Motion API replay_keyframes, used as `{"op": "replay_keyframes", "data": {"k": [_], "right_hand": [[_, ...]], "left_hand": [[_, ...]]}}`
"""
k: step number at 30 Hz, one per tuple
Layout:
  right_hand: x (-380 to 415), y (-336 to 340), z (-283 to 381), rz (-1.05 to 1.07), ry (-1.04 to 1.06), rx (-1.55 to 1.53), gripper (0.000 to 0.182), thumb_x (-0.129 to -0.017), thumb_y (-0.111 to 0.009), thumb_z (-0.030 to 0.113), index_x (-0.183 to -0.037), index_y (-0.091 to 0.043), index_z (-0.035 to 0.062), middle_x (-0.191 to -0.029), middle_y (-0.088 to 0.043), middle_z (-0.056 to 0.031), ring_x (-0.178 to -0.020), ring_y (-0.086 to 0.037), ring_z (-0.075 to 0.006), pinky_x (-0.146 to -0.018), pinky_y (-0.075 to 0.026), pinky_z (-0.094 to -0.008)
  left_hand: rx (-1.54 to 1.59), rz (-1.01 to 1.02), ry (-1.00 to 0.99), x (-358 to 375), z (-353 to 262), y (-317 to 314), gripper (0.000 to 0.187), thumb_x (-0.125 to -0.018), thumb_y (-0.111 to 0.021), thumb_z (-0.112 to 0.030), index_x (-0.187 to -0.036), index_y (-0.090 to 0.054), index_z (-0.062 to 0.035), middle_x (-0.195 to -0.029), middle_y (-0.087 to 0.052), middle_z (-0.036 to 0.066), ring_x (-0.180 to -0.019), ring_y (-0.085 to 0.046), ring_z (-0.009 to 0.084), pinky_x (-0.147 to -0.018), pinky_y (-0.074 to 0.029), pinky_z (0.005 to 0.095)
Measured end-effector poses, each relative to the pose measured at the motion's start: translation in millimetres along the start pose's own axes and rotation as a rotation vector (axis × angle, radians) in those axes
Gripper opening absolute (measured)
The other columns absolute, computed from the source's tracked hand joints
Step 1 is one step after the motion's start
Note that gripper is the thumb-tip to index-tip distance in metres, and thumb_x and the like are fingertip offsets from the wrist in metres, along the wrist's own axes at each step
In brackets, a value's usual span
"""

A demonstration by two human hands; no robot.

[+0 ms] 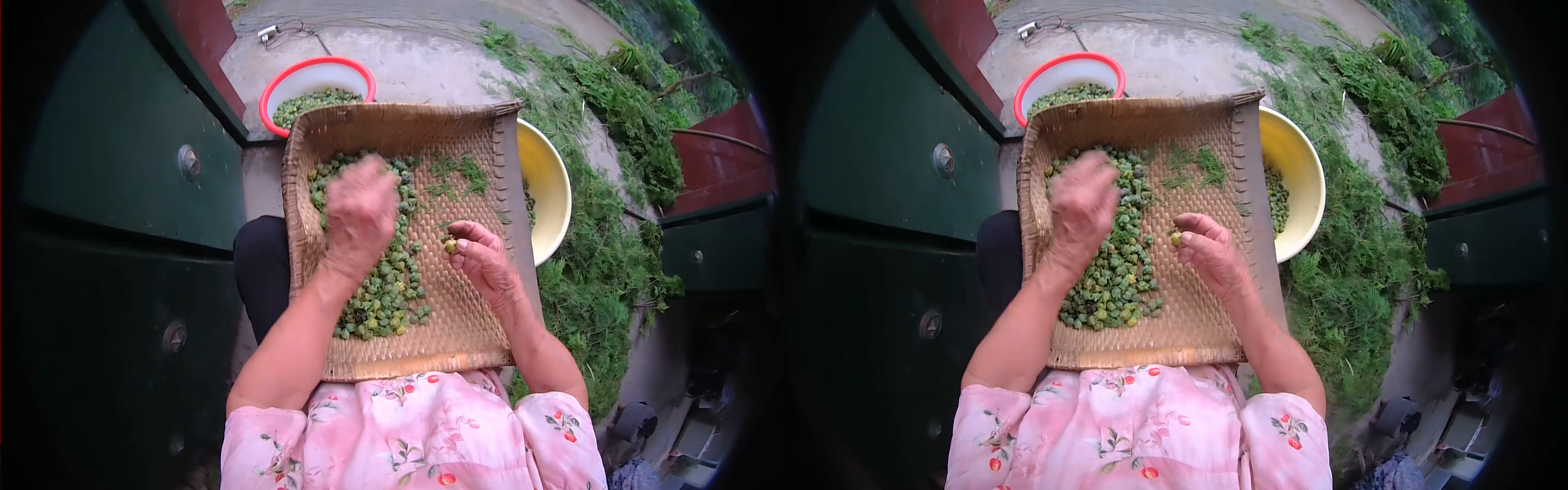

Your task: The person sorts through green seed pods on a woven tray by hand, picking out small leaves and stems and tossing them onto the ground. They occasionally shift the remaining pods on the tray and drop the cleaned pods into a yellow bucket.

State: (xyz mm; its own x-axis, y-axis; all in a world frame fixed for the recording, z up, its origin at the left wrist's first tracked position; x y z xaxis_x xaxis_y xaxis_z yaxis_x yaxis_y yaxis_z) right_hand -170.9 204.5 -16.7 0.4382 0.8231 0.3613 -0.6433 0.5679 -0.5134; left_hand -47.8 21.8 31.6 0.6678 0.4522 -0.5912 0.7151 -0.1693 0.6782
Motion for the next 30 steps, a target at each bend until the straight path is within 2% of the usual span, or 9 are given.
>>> {"op": "replay_keyframes", "data": {"k": [2,8,16,19,21,23,25,28,30], "right_hand": [[2,-6,5,0.01,0.044,0.024,0.03,-0.085,-0.062,0.004,-0.114,-0.056,-0.0013,-0.094,-0.061,-0.0046,-0.081,-0.06,-0.0129,-0.069,-0.049,-0.0253],[5,-7,5,0.038,0.092,0.13,0.032,-0.085,-0.061,0.005,-0.116,-0.055,-0.0019,-0.098,-0.061,-0.0051,-0.083,-0.059,-0.0105,-0.071,-0.047,-0.023],[8,12,-7,-0.204,0.153,0.386,0.029,-0.087,-0.058,0.008,-0.115,-0.056,0.0003,-0.097,-0.062,-0.0044,-0.08,-0.06,-0.01,-0.067,-0.047,-0.0218],[4,20,-10,-0.182,0.068,0.073,0.019,-0.09,-0.059,0.01,-0.107,-0.059,0.0022,-0.087,-0.06,-0.001,-0.072,-0.057,-0.0076,-0.061,-0.045,-0.0203],[0,17,-9,-0.188,-0.009,-0.103,0.013,-0.089,-0.062,0.011,-0.1,-0.061,0.0042,-0.079,-0.057,0.0005,-0.068,-0.056,-0.0081,-0.056,-0.043,-0.0212],[-8,21,-17,-0.175,-0.042,0.161,0.014,-0.09,-0.062,0.013,-0.101,-0.061,0.0046,-0.084,-0.059,-0.0015,-0.068,-0.058,-0.0099,-0.054,-0.044,-0.021],[-18,17,-25,-0.164,-0.016,0.464,0.017,-0.087,-0.065,0.012,-0.102,-0.062,0.0046,-0.091,-0.06,-0.0037,-0.07,-0.059,-0.0134,-0.058,-0.047,-0.0247],[-30,-1,-30,-0.04,0.494,1.114,0.024,-0.082,-0.066,0.008,-0.105,-0.062,0.0039,-0.09,-0.06,-0.008,-0.076,-0.059,-0.0201,-0.068,-0.049,-0.0318],[-32,-11,-32,0.021,0.535,1.309,0.032,-0.077,-0.066,0.005,-0.109,-0.06,0.0038,-0.088,-0.057,-0.0141,-0.085,-0.057,-0.0288,-0.077,-0.047,-0.0376]], "left_hand": [[0.41,0.251,0.16,13,-20,-18,0.025,-0.081,-0.067,-0.013,-0.1,-0.062,0.0018,-0.095,-0.064,0.015,-0.089,-0.064,0.0236,-0.077,-0.05,0.0331],[0.668,0.668,0.394,25,-30,-36,0.018,-0.083,-0.064,-0.014,-0.086,-0.065,0.0029,-0.069,-0.062,0.007,-0.063,-0.057,0.0098,-0.056,-0.047,0.0273],[0.698,0.501,0.549,23,-23,-44,0.018,-0.086,-0.061,-0.016,-0.079,-0.064,0.0007,-0.065,-0.06,0.0,-0.058,-0.054,0.0065,-0.054,-0.046,0.0239],[0.717,0.384,0.579,23,-21,-50,0.022,-0.092,-0.06,-0.019,-0.089,-0.066,0.0016,-0.07,-0.063,0.001,-0.06,-0.056,0.0066,-0.057,-0.048,0.0229],[0.637,0.357,0.532,22,-16,-50,0.021,-0.089,-0.062,-0.022,-0.089,-0.066,-0.0014,-0.072,-0.064,0.007,-0.063,-0.061,0.0154,-0.059,-0.049,0.0293],[0.487,0.307,0.459,15,-20,-38,0.018,-0.087,-0.064,-0.021,-0.09,-0.067,-0.0036,-0.078,-0.067,0.011,-0.067,-0.065,0.0246,-0.061,-0.05,0.033],[0.446,0.197,0.394,10,-19,-30,0.016,-0.086,-0.065,-0.019,-0.09,-0.067,-0.0037,-0.079,-0.067,0.01,-0.068,-0.066,0.0249,-0.061,-0.05,0.0325],[0.369,0.073,0.279,8,-16,-26,0.013,-0.085,-0.065,-0.016,-0.09,-0.067,-0.0042,-0.082,-0.067,0.011,-0.07,-0.066,0.0257,-0.062,-0.052,0.033],[0.326,0.037,0.214,9,-12,-26,0.012,-0.084,-0.065,-0.015,-0.09,-0.067,-0.0045,-0.083,-0.067,0.011,-0.07,-0.066,0.0257,-0.062,-0.052,0.0333]]}}
Point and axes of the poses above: each hand's wrist, its own x-axis away from the middle knuckle, its own y-axis out of the back of the hand, z = x × y, the point moved 3 cm from there along -x, towards the middle knuckle
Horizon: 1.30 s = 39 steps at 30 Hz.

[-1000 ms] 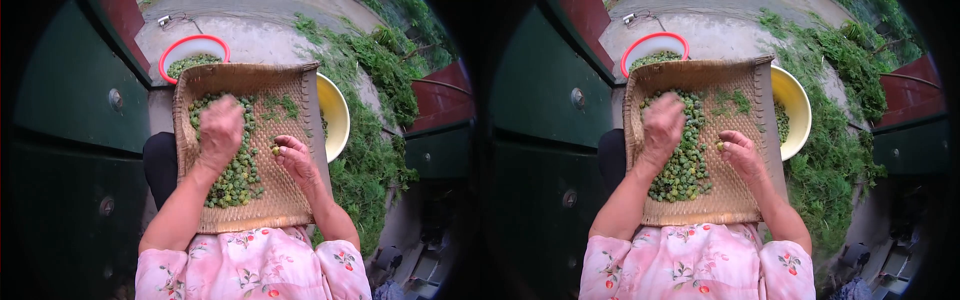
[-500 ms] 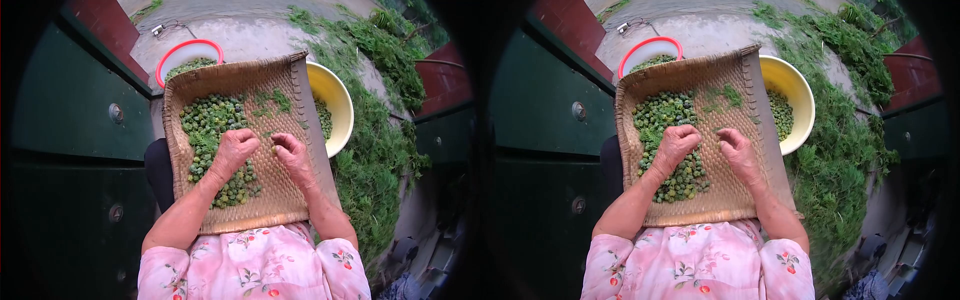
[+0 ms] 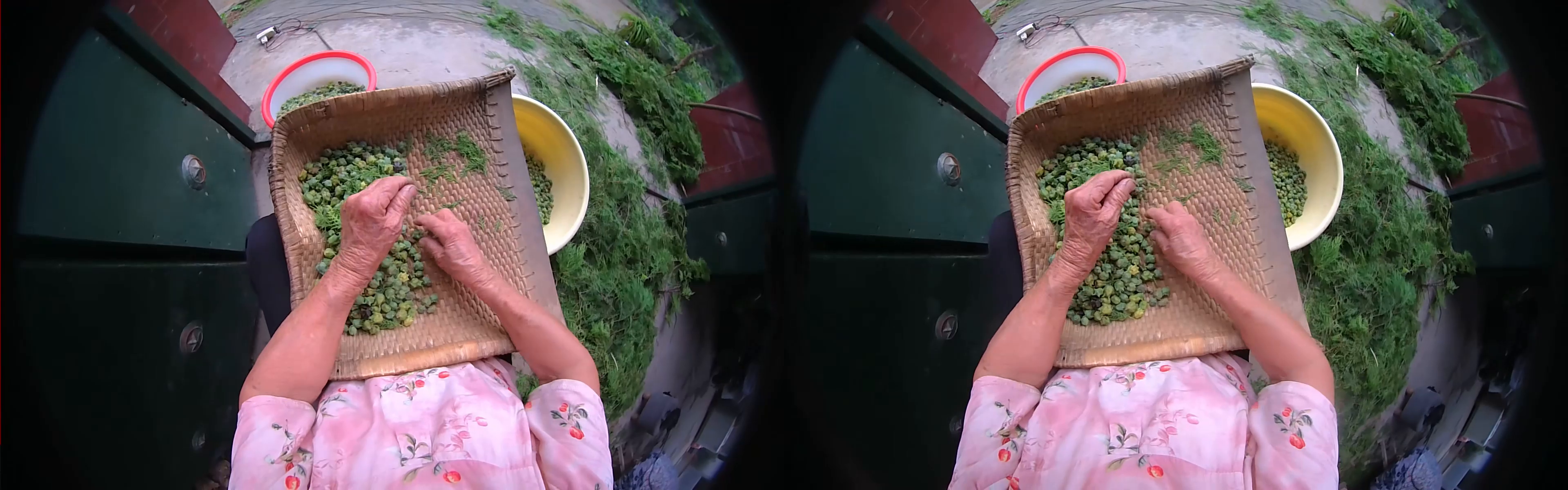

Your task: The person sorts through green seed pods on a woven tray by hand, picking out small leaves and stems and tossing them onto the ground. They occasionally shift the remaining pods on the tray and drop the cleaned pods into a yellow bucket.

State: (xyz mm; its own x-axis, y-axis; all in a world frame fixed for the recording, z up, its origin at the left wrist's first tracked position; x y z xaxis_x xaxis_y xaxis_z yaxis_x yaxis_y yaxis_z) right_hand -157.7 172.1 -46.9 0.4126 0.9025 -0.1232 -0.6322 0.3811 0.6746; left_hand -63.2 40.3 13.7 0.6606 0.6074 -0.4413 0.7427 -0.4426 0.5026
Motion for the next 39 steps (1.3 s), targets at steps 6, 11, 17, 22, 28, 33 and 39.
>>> {"op": "replay_keyframes", "data": {"k": [6,11,17,22,28,33,39], "right_hand": [[-1,2,-14,0.025,-0.455,-0.542,0.022,-0.083,-0.058,0.001,-0.105,-0.059,0.0015,-0.094,-0.059,-0.0086,-0.076,-0.06,-0.017,-0.064,-0.05,-0.0306],[2,17,-8,0.014,-0.529,-0.717,0.02,-0.082,-0.06,0.002,-0.102,-0.061,0.003,-0.089,-0.062,-0.0056,-0.072,-0.06,-0.0143,-0.061,-0.049,-0.0289],[-3,-17,7,0.031,-0.006,0.08,0.018,-0.079,-0.063,0.001,-0.096,-0.065,0.0046,-0.084,-0.056,-0.0123,-0.083,-0.058,-0.031,-0.073,-0.047,-0.0383],[-1,-19,5,0.007,0.055,0.05,0.01,-0.08,-0.061,0.001,-0.089,-0.063,0.0052,-0.088,-0.058,-0.009,-0.083,-0.06,-0.0278,-0.071,-0.049,-0.0367],[6,8,-10,-0.049,-0.607,-1.146,0.018,-0.079,-0.066,0.007,-0.095,-0.059,0.0027,-0.078,-0.062,-0.0035,-0.068,-0.058,-0.0075,-0.055,-0.045,-0.0194],[13,3,-10,0.027,-0.354,-0.535,0.014,-0.081,-0.065,0.007,-0.093,-0.062,0.0008,-0.076,-0.062,-0.0053,-0.069,-0.06,-0.0137,-0.059,-0.048,-0.0286],[14,-14,13,0.177,-0.176,0.023,0.018,-0.077,-0.069,0.014,-0.086,-0.063,-0.0012,-0.091,-0.061,-0.022,-0.091,-0.059,-0.0386,-0.081,-0.048,-0.0455]], "left_hand": [[-0.187,-0.322,-0.048,-12,13,38,0.018,-0.081,-0.068,-0.01,-0.098,-0.066,-0.0064,-0.084,-0.065,0.01,-0.076,-0.064,0.0262,-0.068,-0.052,0.0355],[-0.553,-0.559,0.063,-18,32,69,0.039,-0.076,-0.072,-0.014,-0.112,-0.06,-0.007,-0.113,-0.058,0.011,-0.106,-0.054,0.0289,-0.091,-0.042,0.0415],[-0.503,-0.463,0.379,-14,58,72,0.049,-0.073,-0.074,-0.019,-0.118,-0.057,-0.0056,-0.126,-0.051,0.015,-0.118,-0.047,0.033,-0.1,-0.038,0.0426],[-0.615,-0.413,0.365,-12,61,70,0.046,-0.075,-0.073,-0.026,-0.116,-0.061,-0.011,-0.129,-0.05,0.013,-0.119,-0.047,0.0305,-0.101,-0.039,0.0402],[-0.604,-0.401,0.317,-12,55,70,0.039,-0.073,-0.073,-0.02,-0.109,-0.064,-0.0076,-0.127,-0.049,0.016,-0.119,-0.046,0.0335,-0.1,-0.038,0.0421],[-0.601,-0.399,0.319,-12,54,70,0.034,-0.073,-0.074,-0.02,-0.104,-0.067,-0.0084,-0.127,-0.049,0.016,-0.119,-0.046,0.0332,-0.1,-0.038,0.0419],[-0.617,-0.386,0.313,-11,54,69,0.031,-0.073,-0.074,-0.02,-0.101,-0.068,-0.0094,-0.128,-0.048,0.016,-0.119,-0.046,0.0333,-0.099,-0.039,0.0418]]}}
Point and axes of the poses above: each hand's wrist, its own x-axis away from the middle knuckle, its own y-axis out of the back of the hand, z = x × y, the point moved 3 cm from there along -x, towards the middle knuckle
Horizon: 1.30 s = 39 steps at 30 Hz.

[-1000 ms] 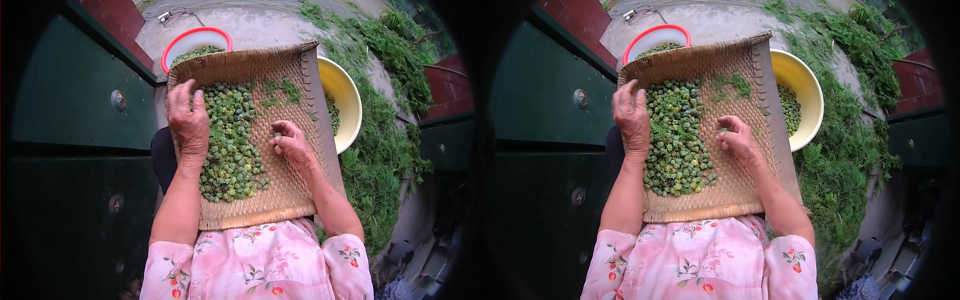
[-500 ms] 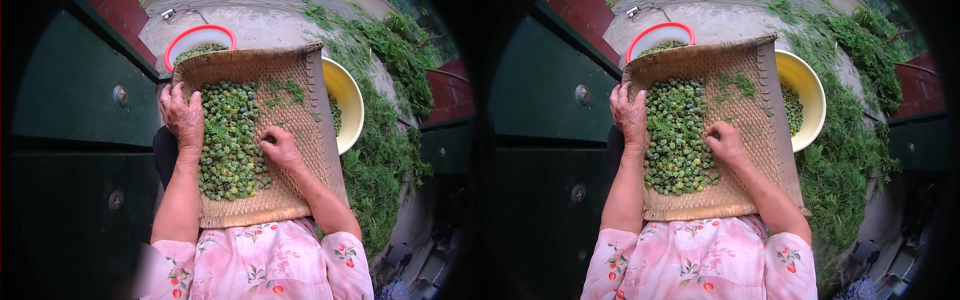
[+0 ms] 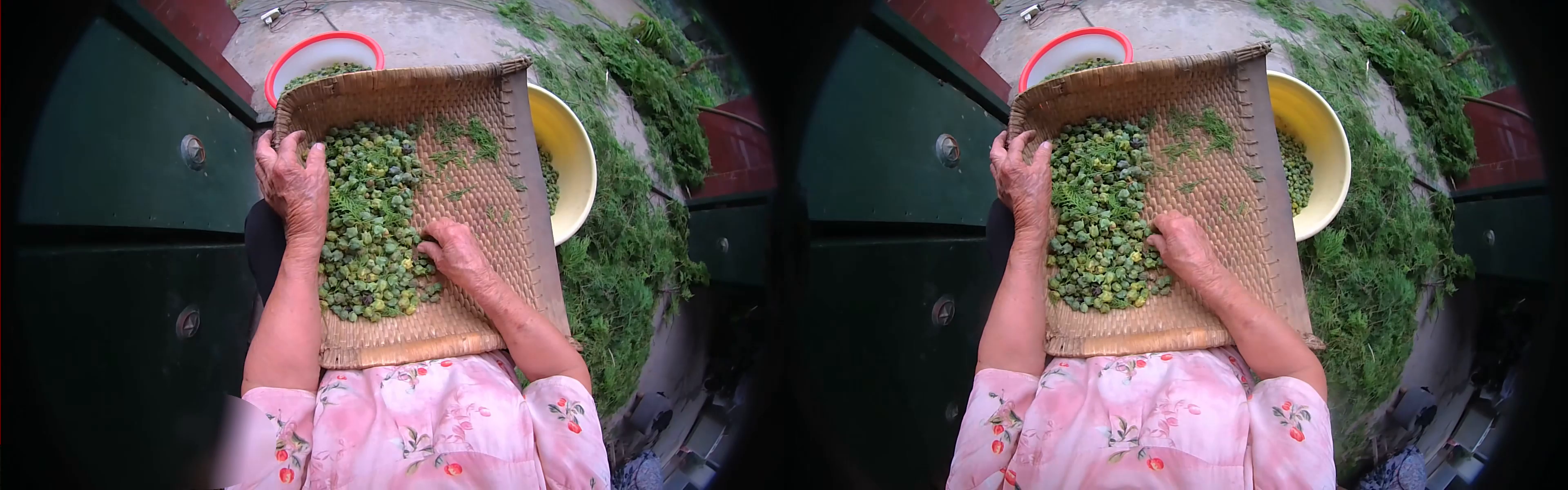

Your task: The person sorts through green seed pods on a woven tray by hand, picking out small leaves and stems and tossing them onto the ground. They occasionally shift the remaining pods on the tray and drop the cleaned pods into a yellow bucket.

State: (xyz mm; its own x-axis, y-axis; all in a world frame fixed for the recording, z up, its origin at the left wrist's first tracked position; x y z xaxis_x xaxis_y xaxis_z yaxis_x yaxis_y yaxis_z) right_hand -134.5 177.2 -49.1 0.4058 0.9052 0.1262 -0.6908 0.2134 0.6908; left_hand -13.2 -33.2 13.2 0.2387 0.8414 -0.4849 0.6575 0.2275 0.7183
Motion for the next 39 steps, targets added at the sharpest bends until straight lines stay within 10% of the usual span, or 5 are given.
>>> {"op": "replay_keyframes", "data": {"k": [6,9,13,27,39], "right_hand": [[0,5,-14,-0.075,0.077,-0.073,0.012,-0.079,-0.066,0.008,-0.088,-0.063,-0.0004,-0.075,-0.062,-0.0128,-0.071,-0.062,-0.0262,-0.063,-0.049,-0.0368],[5,19,-23,0.12,-0.43,-0.763,0.01,-0.082,-0.065,0.007,-0.09,-0.063,0.0008,-0.071,-0.06,-0.0039,-0.066,-0.059,-0.0155,-0.054,-0.046,-0.0295],[9,31,-29,0.065,-0.345,-1.49,0.016,-0.087,-0.062,0.012,-0.099,-0.061,0.0021,-0.08,-0.06,-0.0029,-0.071,-0.059,-0.011,-0.053,-0.046,-0.0251],[0,-4,2,-0.096,0.08,0.065,0.021,-0.075,-0.071,0.009,-0.093,-0.066,0.0008,-0.087,-0.062,-0.0169,-0.084,-0.061,-0.0327,-0.076,-0.05,-0.0376],[8,27,-20,0.092,-0.369,-1.241,0.014,-0.082,-0.066,0.007,-0.095,-0.064,0.0033,-0.093,-0.063,-0.0053,-0.079,-0.061,-0.011,-0.063,-0.047,-0.0231]], "left_hand": [[0.002,0.007,0.001,0,-2,2,0.031,-0.072,-0.074,-0.02,-0.101,-0.068,-0.0095,-0.128,-0.048,0.015,-0.119,-0.046,0.0335,-0.098,-0.039,0.0419],[0.006,0.001,-0.012,0,0,2,0.03,-0.072,-0.074,-0.02,-0.1,-0.068,-0.0096,-0.128,-0.048,0.015,-0.119,-0.046,0.0335,-0.098,-0.039,0.042],[0.017,0.003,-0.014,1,0,2,0.03,-0.072,-0.074,-0.02,-0.1,-0.068,-0.0099,-0.129,-0.047,0.015,-0.118,-0.046,0.0336,-0.098,-0.039,0.0422],[-0.024,-0.006,-0.01,1,1,0,0.029,-0.072,-0.075,-0.023,-0.099,-0.07,-0.0149,-0.131,-0.048,0.014,-0.119,-0.047,0.032,-0.099,-0.04,0.0402],[0.015,0.007,-0.004,0,-2,2,0.028,-0.072,-0.074,-0.019,-0.099,-0.068,-0.0108,-0.129,-0.047,0.015,-0.12,-0.045,0.0332,-0.1,-0.037,0.0414]]}}
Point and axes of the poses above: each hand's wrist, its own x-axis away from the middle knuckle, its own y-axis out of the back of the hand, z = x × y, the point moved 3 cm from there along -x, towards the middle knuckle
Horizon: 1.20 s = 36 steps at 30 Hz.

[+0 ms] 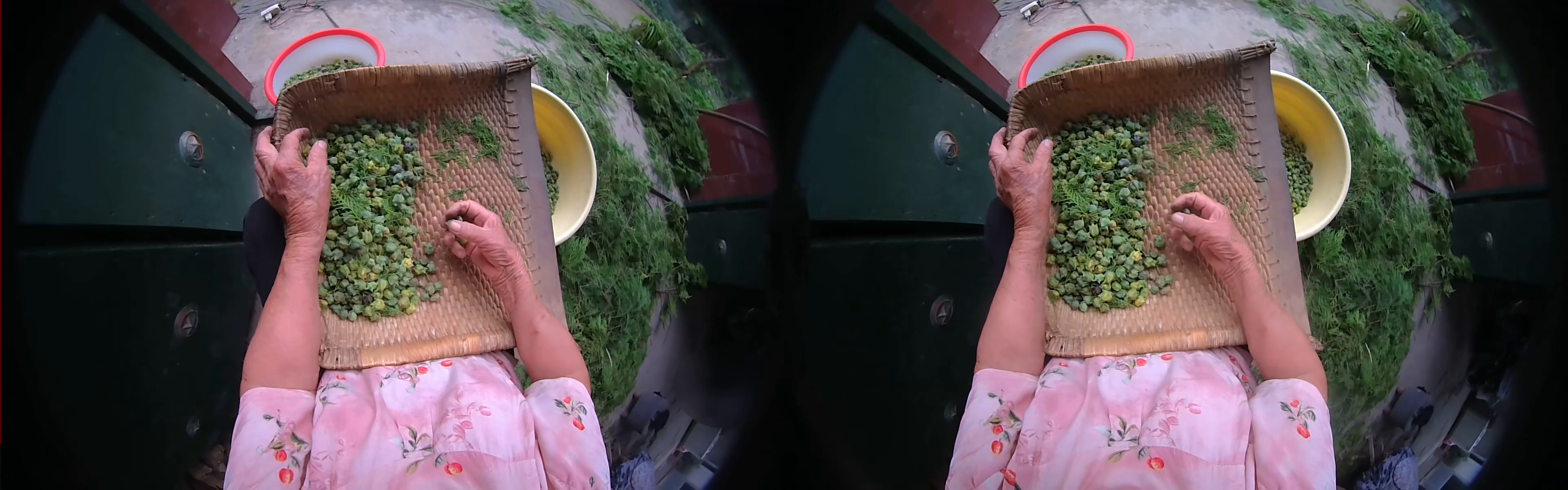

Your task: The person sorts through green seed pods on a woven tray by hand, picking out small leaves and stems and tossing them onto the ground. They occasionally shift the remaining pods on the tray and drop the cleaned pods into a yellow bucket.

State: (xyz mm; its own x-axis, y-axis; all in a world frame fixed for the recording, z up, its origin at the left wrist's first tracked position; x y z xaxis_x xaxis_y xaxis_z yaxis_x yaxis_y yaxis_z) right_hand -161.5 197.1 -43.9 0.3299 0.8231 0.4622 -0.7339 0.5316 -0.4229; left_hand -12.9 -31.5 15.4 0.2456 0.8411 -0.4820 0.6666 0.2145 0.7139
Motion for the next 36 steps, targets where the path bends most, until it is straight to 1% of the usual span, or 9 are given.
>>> {"op": "replay_keyframes", "data": {"k": [2,3,6,10,16,20,23,30,36], "right_hand": [[-2,3,-1,-0.038,-0.032,0.367,0.017,-0.082,-0.064,0.004,-0.098,-0.064,0.0035,-0.096,-0.062,-0.0048,-0.081,-0.062,-0.0128,-0.064,-0.048,-0.0262],[-5,4,-4,0.064,0.326,0.839,0.024,-0.079,-0.064,0.002,-0.103,-0.062,0.0044,-0.096,-0.06,-0.0071,-0.086,-0.063,-0.0223,-0.07,-0.05,-0.0345],[0,-17,-16,0.08,0.531,1.272,0.028,-0.074,-0.069,0.003,-0.101,-0.064,0.0043,-0.09,-0.058,-0.0086,-0.085,-0.059,-0.0277,-0.075,-0.048,-0.0366],[-1,-21,-13,0.081,0.582,1.284,0.024,-0.076,-0.067,0.002,-0.099,-0.063,0.0042,-0.089,-0.058,-0.0108,-0.082,-0.06,-0.0264,-0.071,-0.048,-0.0358],[3,5,6,0.158,-0.009,-0.206,0.014,-0.087,-0.062,0.009,-0.1,-0.058,0.0048,-0.088,-0.061,-0.0054,-0.076,-0.063,-0.0165,-0.056,-0.051,-0.0284],[5,-3,12,0.124,0.093,-0.299,0.016,-0.088,-0.062,0.012,-0.101,-0.058,0.0032,-0.083,-0.061,-0.0078,-0.074,-0.062,-0.0176,-0.05,-0.049,-0.0256],[3,1,3,0.041,-0.125,0.079,0.017,-0.083,-0.068,0.01,-0.096,-0.061,0.0015,-0.08,-0.063,-0.0058,-0.076,-0.062,-0.0184,-0.057,-0.049,-0.0276],[11,-22,-16,0.228,0.432,1.348,0.022,-0.073,-0.072,0.008,-0.092,-0.063,-0.0006,-0.083,-0.063,-0.0165,-0.08,-0.062,-0.0318,-0.073,-0.049,-0.0387],[5,-4,-6,0.183,0.184,0.99,0.015,-0.078,-0.067,0.006,-0.09,-0.06,-0.0001,-0.082,-0.064,-0.0087,-0.076,-0.063,-0.0218,-0.064,-0.049,-0.0334]], "left_hand": [[0.0,0.004,0.004,0,0,0,0.028,-0.072,-0.074,-0.02,-0.099,-0.068,-0.0109,-0.129,-0.047,0.014,-0.12,-0.045,0.0332,-0.1,-0.037,0.0414],[0.0,0.005,0.007,-1,1,0,0.028,-0.072,-0.074,-0.02,-0.098,-0.068,-0.0109,-0.129,-0.047,0.015,-0.12,-0.045,0.0332,-0.1,-0.037,0.0413],[-0.009,0.002,0.003,0,1,0,0.028,-0.072,-0.074,-0.02,-0.098,-0.069,-0.011,-0.129,-0.047,0.015,-0.12,-0.045,0.0333,-0.099,-0.038,0.0416],[-0.007,-0.001,-0.015,0,0,0,0.028,-0.072,-0.074,-0.02,-0.099,-0.069,-0.0112,-0.13,-0.047,0.015,-0.119,-0.046,0.0337,-0.098,-0.039,0.0421],[-0.027,-0.011,-0.027,1,1,0,0.028,-0.073,-0.074,-0.02,-0.099,-0.069,-0.0115,-0.129,-0.047,0.015,-0.118,-0.046,0.0339,-0.097,-0.04,0.0426],[-0.041,0.004,-0.003,0,1,0,0.028,-0.073,-0.074,-0.022,-0.099,-0.069,-0.0132,-0.13,-0.047,0.014,-0.118,-0.047,0.033,-0.097,-0.04,0.0418],[-0.047,0.007,0.0,0,1,0,0.028,-0.073,-0.074,-0.024,-0.099,-0.069,-0.0148,-0.13,-0.047,0.013,-0.119,-0.047,0.0319,-0.098,-0.04,0.0409],[-0.031,0.0,-0.018,0,0,-1,0.028,-0.073,-0.074,-0.021,-0.099,-0.069,-0.012,-0.129,-0.047,0.014,-0.117,-0.047,0.0336,-0.096,-0.04,0.042],[-0.054,0.006,-0.006,-1,1,0,0.028,-0.073,-0.074,-0.024,-0.099,-0.07,-0.0147,-0.13,-0.048,0.013,-0.119,-0.046,0.0323,-0.098,-0.04,0.041]]}}
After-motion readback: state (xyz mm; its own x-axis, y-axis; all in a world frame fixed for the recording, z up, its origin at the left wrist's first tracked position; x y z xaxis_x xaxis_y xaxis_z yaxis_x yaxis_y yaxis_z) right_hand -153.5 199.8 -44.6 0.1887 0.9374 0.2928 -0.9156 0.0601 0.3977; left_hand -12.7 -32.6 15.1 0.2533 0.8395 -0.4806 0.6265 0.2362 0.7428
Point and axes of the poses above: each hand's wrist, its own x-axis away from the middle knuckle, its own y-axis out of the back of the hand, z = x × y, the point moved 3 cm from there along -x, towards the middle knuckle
